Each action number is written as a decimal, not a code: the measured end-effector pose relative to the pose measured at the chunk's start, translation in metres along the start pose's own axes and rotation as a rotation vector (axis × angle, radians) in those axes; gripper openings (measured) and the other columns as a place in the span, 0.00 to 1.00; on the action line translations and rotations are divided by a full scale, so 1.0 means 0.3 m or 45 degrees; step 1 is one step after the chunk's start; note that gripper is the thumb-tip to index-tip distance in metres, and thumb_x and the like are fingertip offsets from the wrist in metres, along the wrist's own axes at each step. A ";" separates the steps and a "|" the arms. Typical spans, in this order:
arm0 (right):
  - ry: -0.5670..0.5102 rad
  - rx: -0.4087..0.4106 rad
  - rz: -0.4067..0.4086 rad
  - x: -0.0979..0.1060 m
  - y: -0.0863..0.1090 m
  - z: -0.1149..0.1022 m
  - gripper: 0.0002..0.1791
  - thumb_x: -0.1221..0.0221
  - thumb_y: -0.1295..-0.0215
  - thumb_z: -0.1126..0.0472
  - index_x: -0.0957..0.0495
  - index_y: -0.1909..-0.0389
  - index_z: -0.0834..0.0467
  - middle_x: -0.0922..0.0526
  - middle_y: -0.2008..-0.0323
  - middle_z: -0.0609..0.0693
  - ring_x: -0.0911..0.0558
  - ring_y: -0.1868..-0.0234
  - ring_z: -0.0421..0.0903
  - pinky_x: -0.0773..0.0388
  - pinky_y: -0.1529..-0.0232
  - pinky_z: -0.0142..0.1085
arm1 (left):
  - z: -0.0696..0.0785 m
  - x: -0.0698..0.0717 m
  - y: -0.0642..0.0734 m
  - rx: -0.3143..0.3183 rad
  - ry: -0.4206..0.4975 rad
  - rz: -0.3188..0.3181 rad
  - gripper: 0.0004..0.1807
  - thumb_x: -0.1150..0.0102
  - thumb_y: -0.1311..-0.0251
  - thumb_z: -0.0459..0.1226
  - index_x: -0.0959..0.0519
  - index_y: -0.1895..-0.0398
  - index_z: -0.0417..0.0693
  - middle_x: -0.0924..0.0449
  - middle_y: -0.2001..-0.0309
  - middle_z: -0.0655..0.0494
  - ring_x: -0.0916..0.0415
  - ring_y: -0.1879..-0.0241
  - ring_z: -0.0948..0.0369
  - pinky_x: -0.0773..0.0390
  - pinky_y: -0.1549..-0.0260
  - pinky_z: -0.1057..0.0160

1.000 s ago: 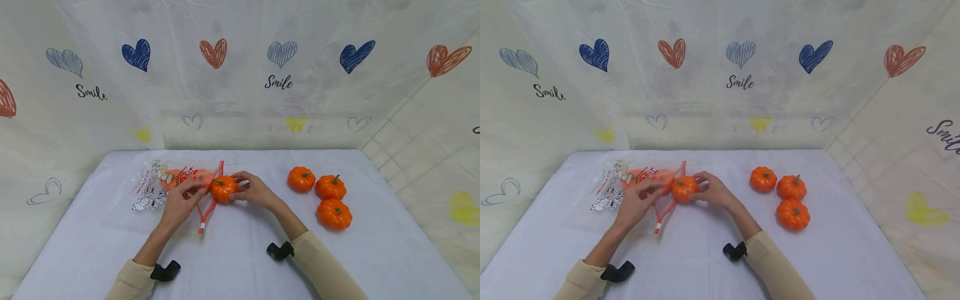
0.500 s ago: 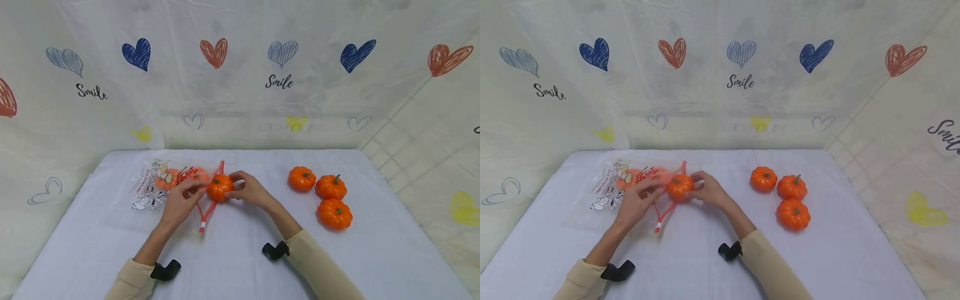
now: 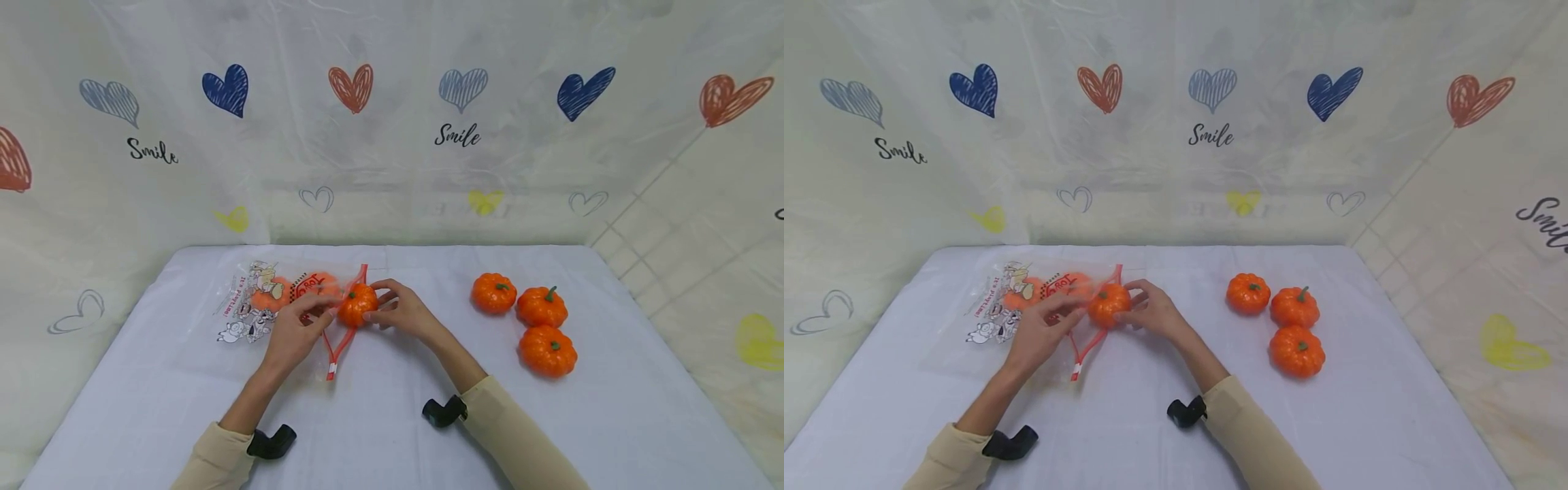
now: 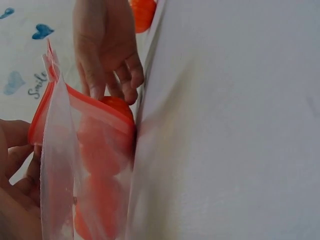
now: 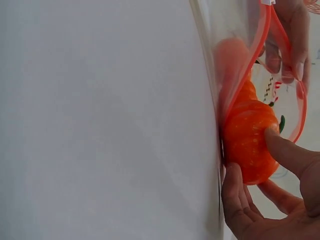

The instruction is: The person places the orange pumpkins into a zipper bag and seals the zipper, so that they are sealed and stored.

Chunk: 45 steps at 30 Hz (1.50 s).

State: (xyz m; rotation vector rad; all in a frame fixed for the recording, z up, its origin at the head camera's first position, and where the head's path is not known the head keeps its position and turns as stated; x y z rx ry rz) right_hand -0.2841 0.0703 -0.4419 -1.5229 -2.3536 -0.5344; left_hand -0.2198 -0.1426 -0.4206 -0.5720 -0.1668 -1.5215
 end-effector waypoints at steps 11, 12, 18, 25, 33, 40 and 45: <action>-0.082 0.011 0.013 -0.023 -0.007 0.002 0.34 0.29 0.35 0.58 0.29 0.30 0.56 0.17 0.45 0.60 0.11 0.58 0.47 0.12 0.55 0.40 | -0.006 -0.004 0.009 0.018 0.014 -0.014 0.13 0.35 0.30 0.41 0.13 0.45 0.58 0.15 0.53 0.56 0.24 0.54 0.60 0.22 0.57 0.72; -0.088 0.007 0.016 -0.025 -0.007 0.002 0.33 0.29 0.35 0.58 0.29 0.30 0.56 0.17 0.44 0.60 0.11 0.57 0.47 0.12 0.55 0.40 | -0.007 -0.004 0.008 0.019 0.018 -0.017 0.13 0.36 0.29 0.41 0.13 0.45 0.58 0.15 0.52 0.56 0.24 0.54 0.60 0.22 0.56 0.72; -0.135 -0.025 0.031 -0.034 -0.016 0.003 0.33 0.29 0.34 0.58 0.29 0.31 0.56 0.18 0.43 0.59 0.11 0.55 0.48 0.12 0.51 0.40 | -0.008 -0.005 0.004 0.015 0.033 -0.021 0.12 0.36 0.29 0.42 0.13 0.45 0.58 0.15 0.54 0.55 0.24 0.54 0.59 0.22 0.57 0.71; -0.109 -0.024 0.049 -0.038 -0.023 0.000 0.33 0.29 0.35 0.58 0.29 0.31 0.56 0.17 0.44 0.60 0.11 0.56 0.48 0.12 0.51 0.40 | -0.004 -0.003 0.004 0.029 0.008 -0.017 0.12 0.36 0.30 0.40 0.13 0.46 0.58 0.15 0.54 0.56 0.24 0.54 0.59 0.21 0.57 0.70; -0.066 -0.029 0.106 -0.040 -0.033 0.002 0.32 0.28 0.36 0.56 0.27 0.32 0.54 0.18 0.44 0.60 0.14 0.53 0.51 0.12 0.51 0.42 | -0.005 -0.003 0.003 0.022 0.004 -0.023 0.12 0.35 0.30 0.42 0.13 0.46 0.58 0.15 0.55 0.56 0.24 0.54 0.59 0.21 0.57 0.71; -0.086 -0.031 0.137 -0.047 -0.046 0.001 0.31 0.28 0.36 0.56 0.26 0.35 0.56 0.18 0.45 0.60 0.14 0.51 0.53 0.12 0.50 0.42 | -0.009 -0.004 0.002 0.023 -0.001 -0.019 0.13 0.35 0.30 0.43 0.13 0.45 0.58 0.15 0.54 0.56 0.24 0.53 0.59 0.22 0.58 0.70; -0.112 -0.047 0.142 -0.052 -0.049 -0.001 0.28 0.28 0.36 0.56 0.26 0.38 0.58 0.18 0.45 0.60 0.13 0.53 0.52 0.12 0.50 0.41 | -0.010 -0.004 0.002 0.029 -0.003 -0.019 0.13 0.35 0.30 0.43 0.13 0.45 0.58 0.15 0.54 0.56 0.24 0.53 0.59 0.22 0.58 0.70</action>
Point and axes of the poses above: each hand's wrist, its own y-axis away from the middle knuckle, its own x-axis out of the back of the hand, z = x × y, the point moved 5 cm from there along -y, towards the middle knuckle
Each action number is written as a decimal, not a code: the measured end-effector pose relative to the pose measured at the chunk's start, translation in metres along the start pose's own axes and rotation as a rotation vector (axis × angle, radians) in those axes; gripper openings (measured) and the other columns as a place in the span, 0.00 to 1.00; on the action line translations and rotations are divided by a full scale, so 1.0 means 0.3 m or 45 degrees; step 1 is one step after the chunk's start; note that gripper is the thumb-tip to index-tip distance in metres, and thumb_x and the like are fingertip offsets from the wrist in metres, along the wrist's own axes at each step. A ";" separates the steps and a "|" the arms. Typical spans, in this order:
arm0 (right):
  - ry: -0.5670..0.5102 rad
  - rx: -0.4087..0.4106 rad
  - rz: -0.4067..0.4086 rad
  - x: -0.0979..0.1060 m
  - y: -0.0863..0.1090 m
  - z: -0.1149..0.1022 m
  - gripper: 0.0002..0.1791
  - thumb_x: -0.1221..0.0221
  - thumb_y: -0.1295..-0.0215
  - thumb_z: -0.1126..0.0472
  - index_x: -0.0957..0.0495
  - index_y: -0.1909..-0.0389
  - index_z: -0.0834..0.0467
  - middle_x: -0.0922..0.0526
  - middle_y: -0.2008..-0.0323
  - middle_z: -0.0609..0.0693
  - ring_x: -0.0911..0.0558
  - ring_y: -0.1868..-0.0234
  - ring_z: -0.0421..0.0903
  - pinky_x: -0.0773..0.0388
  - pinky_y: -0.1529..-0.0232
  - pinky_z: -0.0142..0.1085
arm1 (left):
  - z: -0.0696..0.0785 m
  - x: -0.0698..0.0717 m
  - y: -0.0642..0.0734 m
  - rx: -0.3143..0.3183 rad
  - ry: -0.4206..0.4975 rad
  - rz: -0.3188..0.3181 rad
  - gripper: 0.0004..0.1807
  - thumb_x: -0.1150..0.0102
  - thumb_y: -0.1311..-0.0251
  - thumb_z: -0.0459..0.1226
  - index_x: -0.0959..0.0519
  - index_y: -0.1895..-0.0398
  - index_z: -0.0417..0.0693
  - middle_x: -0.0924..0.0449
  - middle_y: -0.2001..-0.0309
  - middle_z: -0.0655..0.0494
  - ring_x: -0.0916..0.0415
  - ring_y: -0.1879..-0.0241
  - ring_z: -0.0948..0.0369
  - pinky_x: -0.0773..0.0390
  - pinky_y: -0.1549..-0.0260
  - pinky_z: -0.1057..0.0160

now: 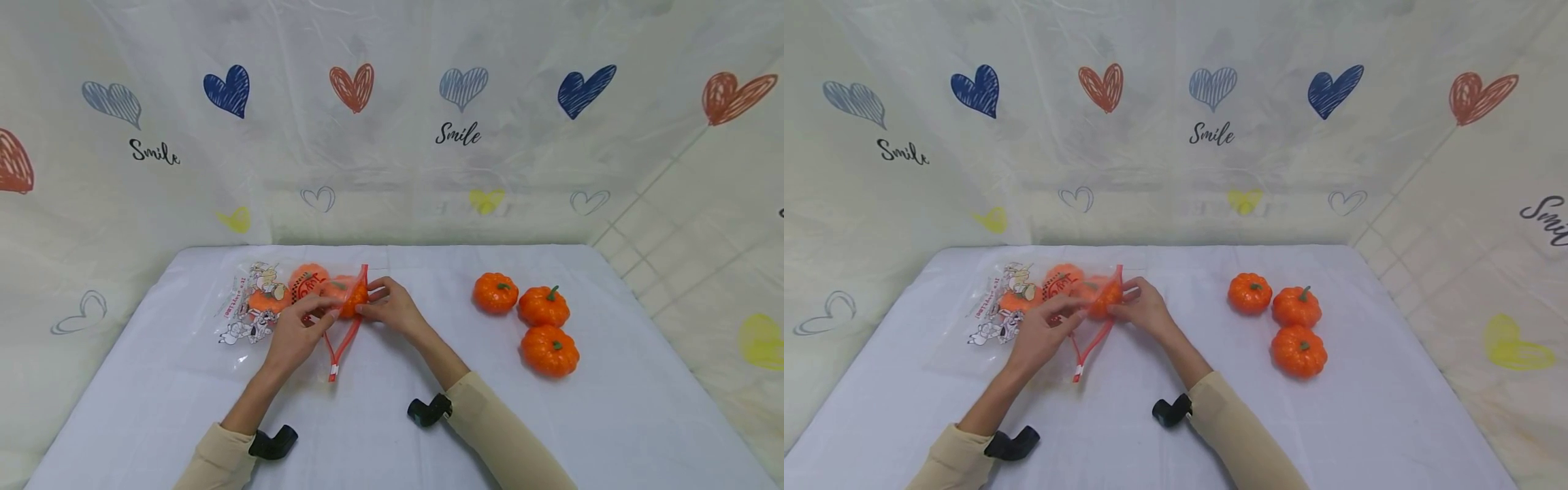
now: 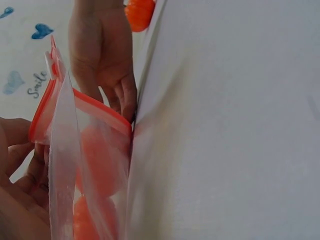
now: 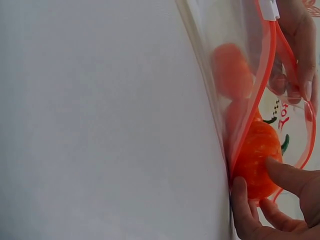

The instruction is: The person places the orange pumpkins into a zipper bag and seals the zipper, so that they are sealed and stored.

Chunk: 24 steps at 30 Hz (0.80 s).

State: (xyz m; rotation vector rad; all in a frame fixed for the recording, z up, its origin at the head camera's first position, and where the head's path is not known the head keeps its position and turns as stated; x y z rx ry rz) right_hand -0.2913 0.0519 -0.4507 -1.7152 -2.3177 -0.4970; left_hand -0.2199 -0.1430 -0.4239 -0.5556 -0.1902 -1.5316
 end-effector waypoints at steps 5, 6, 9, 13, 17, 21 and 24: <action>-0.006 -0.005 0.009 0.000 -0.001 0.002 0.27 0.28 0.36 0.56 0.25 0.40 0.59 0.18 0.45 0.60 0.14 0.52 0.52 0.12 0.50 0.41 | 0.002 0.000 -0.001 0.002 0.010 0.001 0.13 0.34 0.30 0.44 0.12 0.45 0.57 0.15 0.55 0.56 0.24 0.53 0.59 0.22 0.58 0.70; -0.003 -0.007 0.007 0.001 -0.001 0.003 0.26 0.28 0.36 0.56 0.25 0.40 0.59 0.18 0.45 0.60 0.14 0.51 0.52 0.12 0.50 0.41 | 0.002 0.000 -0.001 0.003 0.012 0.002 0.13 0.34 0.30 0.43 0.12 0.45 0.57 0.15 0.55 0.56 0.24 0.53 0.59 0.22 0.58 0.71; -0.005 -0.013 0.002 0.003 0.001 0.004 0.26 0.29 0.35 0.56 0.25 0.41 0.58 0.18 0.46 0.59 0.14 0.52 0.51 0.12 0.50 0.41 | 0.002 0.000 -0.001 0.009 0.015 0.002 0.13 0.34 0.30 0.43 0.13 0.45 0.56 0.15 0.54 0.55 0.25 0.53 0.59 0.22 0.57 0.71; -0.036 -0.020 -0.008 0.011 0.007 0.003 0.25 0.29 0.35 0.58 0.24 0.40 0.58 0.18 0.46 0.59 0.13 0.53 0.50 0.12 0.48 0.42 | 0.000 -0.001 -0.001 0.016 0.015 0.006 0.13 0.35 0.30 0.43 0.13 0.45 0.55 0.15 0.54 0.55 0.25 0.53 0.59 0.22 0.57 0.71; -0.059 -0.013 -0.024 0.021 0.014 0.003 0.26 0.29 0.35 0.58 0.25 0.39 0.59 0.18 0.45 0.59 0.12 0.53 0.50 0.12 0.48 0.42 | -0.003 0.000 -0.001 0.036 0.019 0.010 0.13 0.34 0.30 0.43 0.13 0.45 0.56 0.15 0.53 0.55 0.25 0.52 0.58 0.22 0.56 0.71; -0.059 -0.004 -0.041 0.033 0.023 -0.001 0.27 0.29 0.35 0.56 0.25 0.37 0.58 0.19 0.44 0.59 0.12 0.53 0.49 0.12 0.48 0.41 | -0.006 -0.001 -0.001 0.060 0.020 0.006 0.13 0.35 0.30 0.43 0.13 0.45 0.56 0.15 0.52 0.55 0.24 0.52 0.58 0.22 0.56 0.71; -0.044 0.023 -0.053 0.048 0.031 -0.007 0.29 0.29 0.36 0.55 0.25 0.36 0.58 0.19 0.44 0.59 0.11 0.53 0.48 0.12 0.49 0.42 | -0.006 -0.002 0.000 0.069 0.017 0.005 0.14 0.35 0.30 0.43 0.13 0.45 0.56 0.15 0.51 0.55 0.24 0.51 0.57 0.22 0.56 0.71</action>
Point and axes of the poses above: each hand's wrist, its own y-axis away from the middle knuckle, its own x-axis out of the back of the hand, z = x × y, the point moved 5 cm from there along -y, towards the middle knuckle
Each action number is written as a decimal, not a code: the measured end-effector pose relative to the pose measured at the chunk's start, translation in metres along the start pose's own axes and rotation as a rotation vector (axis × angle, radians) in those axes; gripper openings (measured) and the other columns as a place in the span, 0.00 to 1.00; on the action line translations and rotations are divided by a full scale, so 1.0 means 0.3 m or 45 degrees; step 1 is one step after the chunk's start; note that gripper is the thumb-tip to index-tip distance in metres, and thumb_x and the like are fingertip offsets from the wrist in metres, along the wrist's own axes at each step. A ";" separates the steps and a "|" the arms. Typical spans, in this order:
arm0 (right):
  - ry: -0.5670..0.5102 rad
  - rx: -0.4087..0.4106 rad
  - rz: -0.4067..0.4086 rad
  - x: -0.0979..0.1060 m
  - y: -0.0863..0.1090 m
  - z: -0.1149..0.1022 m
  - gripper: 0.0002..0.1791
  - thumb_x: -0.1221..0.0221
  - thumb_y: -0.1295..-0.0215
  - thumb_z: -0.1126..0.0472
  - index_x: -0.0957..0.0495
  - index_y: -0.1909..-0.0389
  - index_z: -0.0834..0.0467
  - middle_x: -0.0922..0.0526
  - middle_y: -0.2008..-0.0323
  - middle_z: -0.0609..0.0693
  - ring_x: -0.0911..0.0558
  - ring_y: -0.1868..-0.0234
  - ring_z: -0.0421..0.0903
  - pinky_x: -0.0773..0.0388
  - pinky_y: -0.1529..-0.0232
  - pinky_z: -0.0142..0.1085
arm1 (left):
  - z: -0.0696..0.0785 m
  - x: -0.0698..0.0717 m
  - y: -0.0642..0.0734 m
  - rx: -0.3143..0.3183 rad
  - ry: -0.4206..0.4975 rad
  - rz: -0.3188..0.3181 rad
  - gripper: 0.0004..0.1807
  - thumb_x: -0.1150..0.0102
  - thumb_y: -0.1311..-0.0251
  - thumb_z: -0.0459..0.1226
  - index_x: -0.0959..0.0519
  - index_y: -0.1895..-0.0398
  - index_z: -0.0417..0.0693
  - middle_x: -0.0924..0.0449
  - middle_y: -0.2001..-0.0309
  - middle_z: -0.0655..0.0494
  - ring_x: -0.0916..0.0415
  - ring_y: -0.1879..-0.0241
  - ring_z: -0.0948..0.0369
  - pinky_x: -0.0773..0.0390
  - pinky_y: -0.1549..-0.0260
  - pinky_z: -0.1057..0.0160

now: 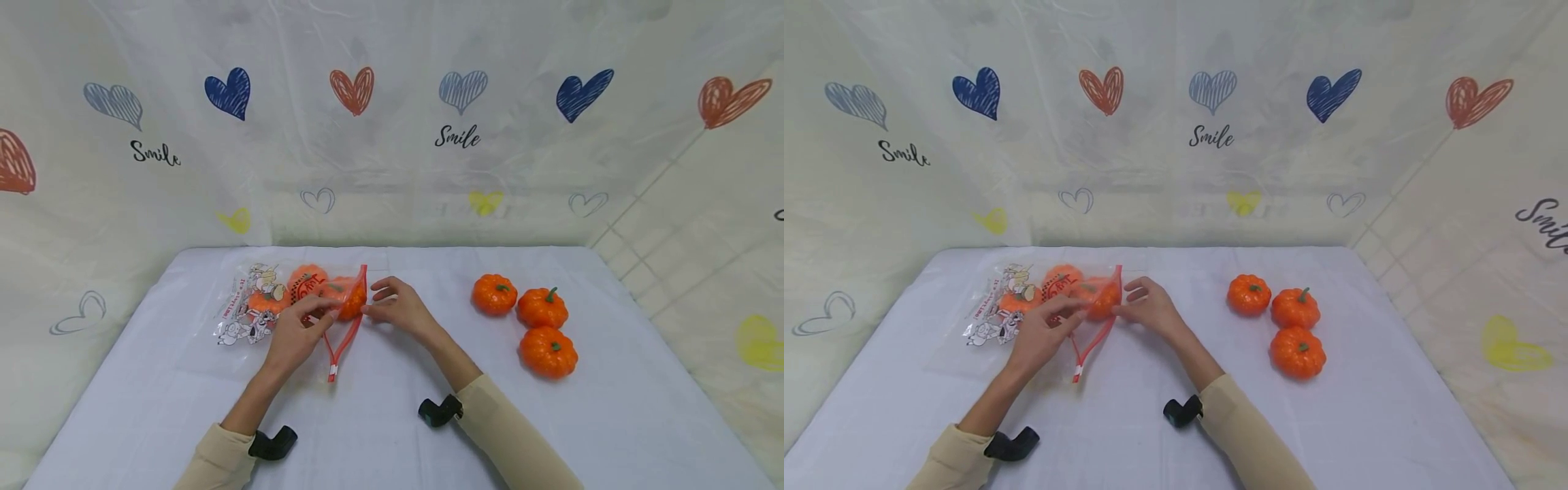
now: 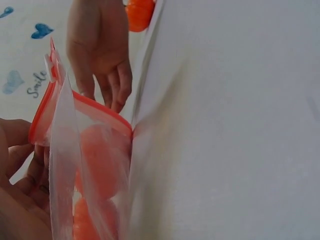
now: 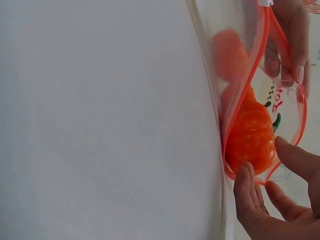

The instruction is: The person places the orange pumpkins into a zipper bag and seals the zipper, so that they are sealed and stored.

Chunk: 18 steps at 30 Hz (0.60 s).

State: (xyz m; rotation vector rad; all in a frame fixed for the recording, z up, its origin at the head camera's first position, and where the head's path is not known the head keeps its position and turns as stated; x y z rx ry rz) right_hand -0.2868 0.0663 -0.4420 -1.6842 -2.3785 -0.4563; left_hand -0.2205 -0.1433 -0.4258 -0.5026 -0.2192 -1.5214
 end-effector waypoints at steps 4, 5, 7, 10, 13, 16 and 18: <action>0.045 0.041 0.001 0.028 0.014 -0.008 0.31 0.28 0.36 0.56 0.26 0.35 0.59 0.18 0.43 0.59 0.12 0.51 0.49 0.13 0.49 0.42 | 0.000 -0.003 0.000 0.004 -0.002 0.000 0.14 0.35 0.30 0.43 0.13 0.45 0.56 0.15 0.51 0.55 0.24 0.51 0.58 0.22 0.56 0.72; 0.054 0.049 0.004 0.036 0.017 -0.009 0.30 0.28 0.36 0.56 0.26 0.35 0.58 0.18 0.43 0.58 0.12 0.51 0.49 0.13 0.49 0.42 | 0.000 -0.003 -0.001 0.002 -0.002 0.001 0.13 0.35 0.30 0.43 0.13 0.45 0.57 0.15 0.51 0.55 0.24 0.51 0.58 0.22 0.56 0.72; 0.078 0.057 0.009 0.052 0.026 -0.012 0.31 0.28 0.36 0.56 0.26 0.35 0.58 0.17 0.43 0.58 0.12 0.49 0.49 0.14 0.48 0.42 | 0.001 -0.003 -0.002 -0.002 0.000 0.003 0.13 0.35 0.30 0.42 0.13 0.45 0.57 0.15 0.52 0.55 0.24 0.52 0.58 0.22 0.57 0.71; 0.094 0.067 0.019 0.080 0.035 -0.013 0.30 0.28 0.35 0.56 0.26 0.35 0.58 0.18 0.42 0.59 0.13 0.48 0.50 0.14 0.46 0.42 | 0.002 -0.004 -0.003 -0.013 0.006 0.009 0.13 0.34 0.30 0.42 0.12 0.46 0.57 0.15 0.53 0.55 0.25 0.52 0.58 0.21 0.57 0.71; 0.101 0.079 0.035 0.107 0.044 -0.018 0.30 0.29 0.35 0.56 0.26 0.35 0.57 0.18 0.41 0.61 0.13 0.47 0.51 0.14 0.45 0.43 | 0.002 -0.005 -0.003 -0.025 0.008 0.017 0.12 0.34 0.31 0.42 0.12 0.46 0.57 0.15 0.53 0.55 0.24 0.52 0.58 0.21 0.58 0.71; 0.103 0.085 0.045 0.132 0.055 -0.028 0.29 0.29 0.35 0.55 0.25 0.36 0.54 0.19 0.39 0.61 0.14 0.46 0.52 0.14 0.45 0.43 | 0.001 -0.004 -0.001 -0.034 0.008 0.023 0.13 0.34 0.31 0.42 0.12 0.46 0.56 0.14 0.53 0.55 0.24 0.52 0.58 0.21 0.58 0.72; 0.104 0.082 0.040 0.146 0.062 -0.035 0.28 0.29 0.35 0.54 0.25 0.35 0.52 0.20 0.38 0.60 0.14 0.44 0.52 0.15 0.43 0.44 | 0.001 -0.004 0.000 -0.030 0.006 0.025 0.13 0.34 0.31 0.42 0.12 0.46 0.56 0.14 0.52 0.55 0.24 0.52 0.58 0.22 0.58 0.72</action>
Point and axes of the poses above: each hand's wrist, its own y-axis away from the middle knuckle, its own x-axis out of the back of the hand, z = x × y, the point moved 5 cm from there along -y, towards the middle knuckle
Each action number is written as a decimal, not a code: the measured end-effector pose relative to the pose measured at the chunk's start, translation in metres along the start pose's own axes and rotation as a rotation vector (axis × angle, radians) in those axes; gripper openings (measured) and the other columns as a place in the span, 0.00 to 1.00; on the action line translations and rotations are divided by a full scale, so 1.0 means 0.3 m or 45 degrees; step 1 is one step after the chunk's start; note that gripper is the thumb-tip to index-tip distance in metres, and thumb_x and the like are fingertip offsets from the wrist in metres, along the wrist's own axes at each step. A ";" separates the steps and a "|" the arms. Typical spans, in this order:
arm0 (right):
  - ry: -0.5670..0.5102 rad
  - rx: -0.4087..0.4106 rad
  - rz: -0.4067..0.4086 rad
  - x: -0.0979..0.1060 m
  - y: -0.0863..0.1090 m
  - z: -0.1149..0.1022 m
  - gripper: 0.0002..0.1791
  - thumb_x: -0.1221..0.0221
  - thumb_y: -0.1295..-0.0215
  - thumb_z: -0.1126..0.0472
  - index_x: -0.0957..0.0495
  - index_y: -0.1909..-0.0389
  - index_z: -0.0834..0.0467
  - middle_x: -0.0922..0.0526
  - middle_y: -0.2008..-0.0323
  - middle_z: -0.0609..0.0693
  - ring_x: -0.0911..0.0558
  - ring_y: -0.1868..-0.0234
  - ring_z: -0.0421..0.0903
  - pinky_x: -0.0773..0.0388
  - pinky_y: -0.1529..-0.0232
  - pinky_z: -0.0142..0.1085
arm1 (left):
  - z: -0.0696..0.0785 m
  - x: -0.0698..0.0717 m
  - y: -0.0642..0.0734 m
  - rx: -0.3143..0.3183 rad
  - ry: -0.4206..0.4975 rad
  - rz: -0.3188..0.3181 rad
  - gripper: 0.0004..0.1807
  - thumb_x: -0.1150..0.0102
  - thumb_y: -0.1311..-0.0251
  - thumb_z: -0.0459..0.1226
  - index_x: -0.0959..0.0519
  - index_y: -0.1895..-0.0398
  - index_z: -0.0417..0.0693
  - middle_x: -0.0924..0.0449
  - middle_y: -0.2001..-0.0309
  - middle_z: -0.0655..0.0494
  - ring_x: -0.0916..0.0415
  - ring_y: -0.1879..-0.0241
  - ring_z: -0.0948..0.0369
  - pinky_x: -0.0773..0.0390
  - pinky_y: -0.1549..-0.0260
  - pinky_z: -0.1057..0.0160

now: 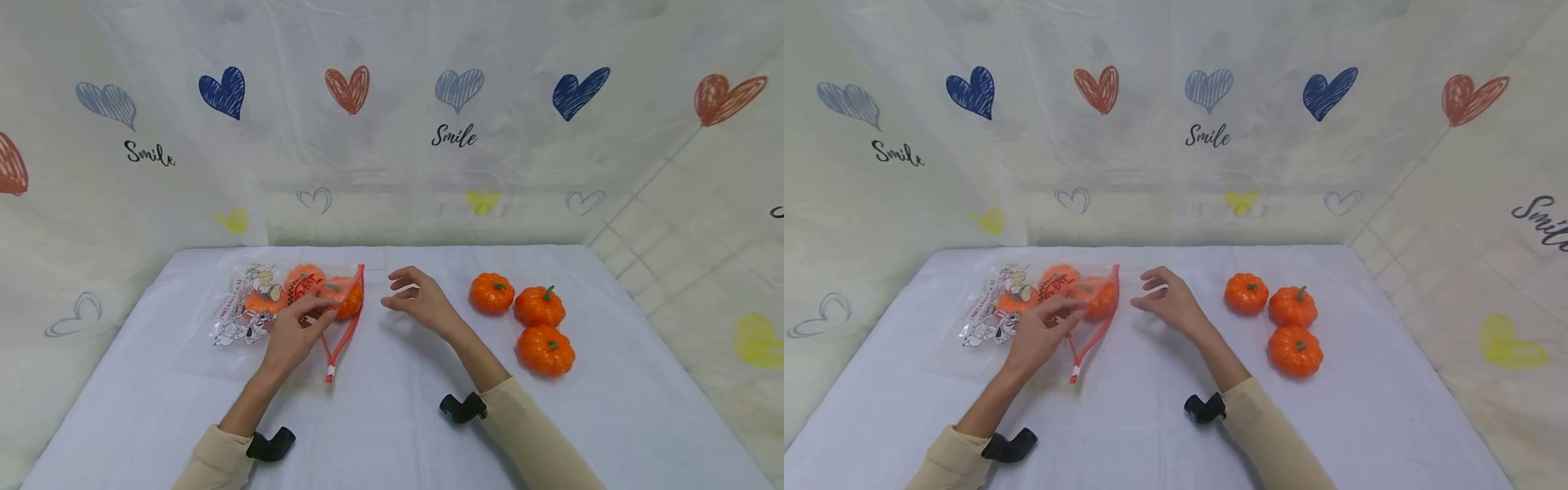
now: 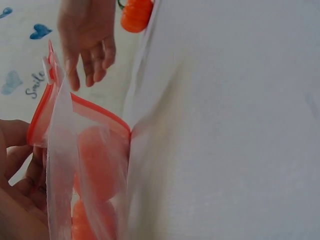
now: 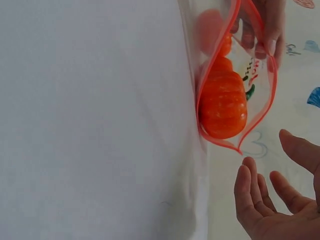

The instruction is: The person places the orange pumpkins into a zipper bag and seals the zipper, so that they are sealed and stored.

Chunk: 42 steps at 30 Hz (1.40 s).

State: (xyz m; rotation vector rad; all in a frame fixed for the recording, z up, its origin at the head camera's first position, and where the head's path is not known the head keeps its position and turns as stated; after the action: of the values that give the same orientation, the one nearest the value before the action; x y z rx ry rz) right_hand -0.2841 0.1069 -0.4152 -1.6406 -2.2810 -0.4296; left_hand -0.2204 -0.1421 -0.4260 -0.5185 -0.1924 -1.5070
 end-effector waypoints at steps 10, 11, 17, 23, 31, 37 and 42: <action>0.027 0.075 -0.009 0.065 0.028 -0.006 0.29 0.31 0.33 0.54 0.26 0.34 0.53 0.22 0.37 0.62 0.15 0.43 0.53 0.15 0.42 0.45 | -0.004 0.002 0.000 0.022 0.000 -0.001 0.13 0.34 0.31 0.42 0.12 0.46 0.57 0.14 0.51 0.55 0.25 0.52 0.59 0.22 0.58 0.72; 0.036 0.073 -0.008 0.071 0.031 -0.004 0.28 0.31 0.33 0.54 0.26 0.34 0.52 0.22 0.37 0.62 0.15 0.42 0.53 0.15 0.43 0.45 | -0.004 0.001 0.000 0.024 -0.001 -0.001 0.13 0.34 0.31 0.42 0.12 0.46 0.57 0.14 0.51 0.55 0.25 0.52 0.59 0.22 0.58 0.72; 0.082 0.058 0.014 0.111 0.042 0.008 0.29 0.31 0.33 0.52 0.26 0.34 0.52 0.21 0.36 0.61 0.16 0.42 0.53 0.14 0.43 0.43 | -0.005 0.001 0.000 0.021 -0.014 -0.002 0.13 0.34 0.31 0.42 0.12 0.45 0.57 0.14 0.51 0.54 0.25 0.52 0.58 0.22 0.59 0.72; 0.065 0.082 0.047 0.157 0.064 0.005 0.28 0.31 0.33 0.53 0.25 0.34 0.53 0.21 0.37 0.59 0.16 0.42 0.53 0.15 0.43 0.46 | 0.000 0.002 0.003 0.009 -0.019 0.000 0.13 0.35 0.31 0.41 0.12 0.46 0.56 0.14 0.52 0.54 0.25 0.53 0.58 0.22 0.59 0.72; 0.082 0.071 0.112 0.221 0.081 0.031 0.28 0.31 0.32 0.51 0.25 0.34 0.54 0.22 0.37 0.57 0.17 0.39 0.54 0.16 0.41 0.44 | 0.004 0.001 0.003 0.017 -0.016 -0.007 0.12 0.35 0.30 0.41 0.12 0.46 0.56 0.14 0.52 0.54 0.25 0.53 0.58 0.22 0.59 0.72; 0.095 0.060 0.164 0.265 0.096 0.040 0.28 0.32 0.32 0.49 0.24 0.35 0.53 0.21 0.37 0.54 0.17 0.39 0.53 0.16 0.43 0.41 | 0.001 -0.001 0.005 0.021 -0.018 -0.009 0.12 0.35 0.30 0.41 0.12 0.47 0.57 0.14 0.52 0.55 0.25 0.53 0.58 0.23 0.59 0.71; 0.111 0.046 0.198 0.297 0.105 0.045 0.26 0.31 0.32 0.47 0.24 0.37 0.51 0.20 0.38 0.52 0.17 0.39 0.52 0.17 0.46 0.35 | -0.003 -0.002 0.005 0.025 -0.012 -0.016 0.12 0.35 0.30 0.42 0.12 0.47 0.58 0.15 0.52 0.56 0.25 0.53 0.59 0.23 0.59 0.71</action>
State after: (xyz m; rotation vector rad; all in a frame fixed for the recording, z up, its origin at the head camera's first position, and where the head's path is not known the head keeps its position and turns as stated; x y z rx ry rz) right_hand -0.2820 0.1987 -0.3892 -1.7310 -2.0686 -0.4119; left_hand -0.2191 -0.1419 -0.4273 -0.5099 -0.2181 -1.5135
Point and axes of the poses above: each hand's wrist, its own y-axis away from the middle knuckle, its own x-axis out of the back of the hand, z = x × y, the point moved 5 cm from there along -y, towards the middle knuckle
